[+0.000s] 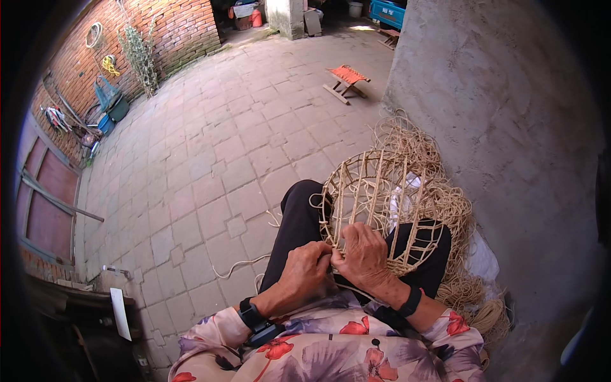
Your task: Weaving thin bamboo or rattan strips through a circular frame to create a basket.
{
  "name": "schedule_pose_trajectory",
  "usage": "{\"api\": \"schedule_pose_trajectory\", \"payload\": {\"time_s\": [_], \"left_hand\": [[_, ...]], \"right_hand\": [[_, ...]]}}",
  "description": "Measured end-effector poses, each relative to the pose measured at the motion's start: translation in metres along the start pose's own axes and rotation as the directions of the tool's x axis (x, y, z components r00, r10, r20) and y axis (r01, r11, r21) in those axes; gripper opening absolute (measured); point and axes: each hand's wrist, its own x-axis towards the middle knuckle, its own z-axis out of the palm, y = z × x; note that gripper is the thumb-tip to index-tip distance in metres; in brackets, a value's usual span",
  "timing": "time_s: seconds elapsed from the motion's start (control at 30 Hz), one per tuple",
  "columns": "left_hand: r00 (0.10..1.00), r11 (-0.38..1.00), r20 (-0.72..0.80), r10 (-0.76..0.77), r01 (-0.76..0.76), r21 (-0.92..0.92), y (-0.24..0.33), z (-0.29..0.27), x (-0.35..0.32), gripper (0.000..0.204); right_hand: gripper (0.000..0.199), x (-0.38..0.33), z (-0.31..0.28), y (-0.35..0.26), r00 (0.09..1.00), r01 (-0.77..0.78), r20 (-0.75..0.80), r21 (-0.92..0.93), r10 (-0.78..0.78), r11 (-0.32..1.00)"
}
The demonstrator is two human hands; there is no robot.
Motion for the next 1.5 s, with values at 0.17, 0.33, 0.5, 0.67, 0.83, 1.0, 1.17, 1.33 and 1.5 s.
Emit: {"api": "schedule_pose_trajectory", "payload": {"time_s": [0.17, 0.33, 0.5, 0.67, 0.83, 1.0, 1.17, 1.33, 1.5], "left_hand": [[0.995, 0.982, 0.05, 0.088, -0.095, 0.166, -0.008, 0.005, 0.003, 0.013], [0.98, 0.971, 0.074, 0.187, -0.196, 0.134, -0.014, 0.0, 0.008, 0.01], [0.949, 0.912, 0.079, 0.304, -0.314, 0.265, -0.025, 0.003, 0.009, 0.008], [0.944, 0.901, 0.025, 0.329, -0.321, 0.291, -0.026, 0.005, 0.011, 0.008], [0.98, 0.966, 0.038, 0.195, -0.199, 0.163, -0.023, 0.007, 0.015, 0.009], [0.989, 0.964, 0.133, -0.069, 0.1, -0.245, -0.025, 0.007, 0.014, 0.011], [0.797, 0.471, 0.484, -0.361, 0.604, -0.643, -0.02, 0.003, 0.012, 0.019], [0.728, 0.239, 0.603, -0.327, 0.681, -0.692, -0.011, -0.002, 0.01, 0.018], [0.771, 0.143, 0.588, -0.245, 0.628, -0.765, -0.014, 0.009, 0.002, 0.018]], "right_hand": [[0.037, 0.001, -0.001, -0.001, 1.0, 0.0, 0.003, -0.002, 0.0, 1.0], [0.036, 0.0, -0.003, 0.0, 1.0, -0.007, 0.009, 0.003, 0.007, 1.0], [0.035, 0.001, -0.002, -0.001, 1.0, -0.009, 0.002, 0.033, 0.009, 0.999], [0.033, 0.0, -0.004, -0.003, 0.998, -0.053, 0.04, 0.048, 0.051, 0.997], [0.033, -0.001, -0.001, 0.0, 0.999, -0.04, 0.031, 0.057, 0.038, 0.998], [0.032, -0.001, -0.002, 0.0, 0.998, -0.041, 0.043, 0.055, 0.038, 0.998], [0.025, 0.0, -0.005, 0.005, 0.993, -0.075, 0.102, 0.135, 0.061, 0.988], [0.014, 0.01, -0.014, 0.015, 0.991, -0.077, 0.129, 0.266, 0.044, 0.961], [0.02, 0.029, -0.02, 0.022, 0.861, -0.134, 0.508, 0.198, 0.015, 0.971]]}}
